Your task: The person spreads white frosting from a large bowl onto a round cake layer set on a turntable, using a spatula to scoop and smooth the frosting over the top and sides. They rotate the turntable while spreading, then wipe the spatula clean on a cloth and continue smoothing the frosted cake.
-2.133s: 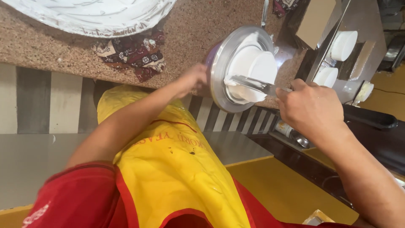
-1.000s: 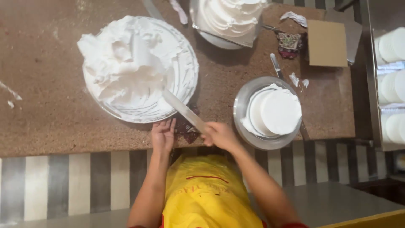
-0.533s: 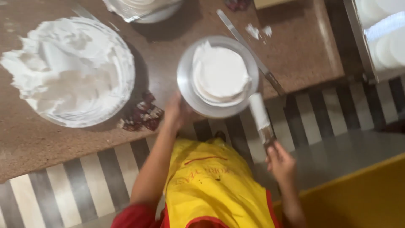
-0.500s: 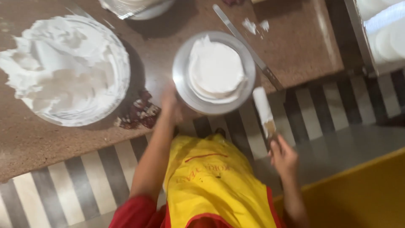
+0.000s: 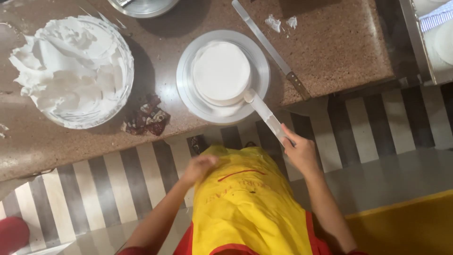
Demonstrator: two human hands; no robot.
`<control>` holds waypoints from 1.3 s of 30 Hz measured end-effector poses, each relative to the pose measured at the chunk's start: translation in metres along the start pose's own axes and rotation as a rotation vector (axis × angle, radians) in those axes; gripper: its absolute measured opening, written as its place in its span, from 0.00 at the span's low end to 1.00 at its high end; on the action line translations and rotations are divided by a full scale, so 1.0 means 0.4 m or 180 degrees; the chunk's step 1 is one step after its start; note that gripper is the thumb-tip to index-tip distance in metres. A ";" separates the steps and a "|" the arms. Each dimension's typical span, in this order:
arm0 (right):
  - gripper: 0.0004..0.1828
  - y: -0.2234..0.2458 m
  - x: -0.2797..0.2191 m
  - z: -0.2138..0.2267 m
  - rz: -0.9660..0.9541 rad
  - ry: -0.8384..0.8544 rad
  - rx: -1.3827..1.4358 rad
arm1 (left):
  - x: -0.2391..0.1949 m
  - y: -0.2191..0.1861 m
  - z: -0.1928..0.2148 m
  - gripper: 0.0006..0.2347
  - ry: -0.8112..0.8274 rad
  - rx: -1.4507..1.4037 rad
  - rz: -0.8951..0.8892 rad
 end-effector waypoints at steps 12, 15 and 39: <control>0.27 -0.055 -0.043 -0.040 -0.0401 0.0577 0.0480 | 0.296 -0.357 0.158 0.18 -0.1522 -0.3347 -0.0745; 0.28 -0.172 -0.057 -0.151 -0.0851 0.1580 0.0713 | 0.288 -0.344 0.133 0.19 -0.1507 -0.2207 -0.0756; 0.23 0.483 -0.159 -0.176 0.1626 -0.0438 0.0237 | 0.229 -0.382 0.095 0.17 0.0081 -0.3591 -0.0899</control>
Point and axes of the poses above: each hand's wrist, its own x-axis towards the middle knuckle, its own z-axis out of the back of the hand, y = z × x, the point moved 8 cm from there along x, towards the middle knuckle, and after that the axes turned 14 degrees about -x, right-handed, at the moved point
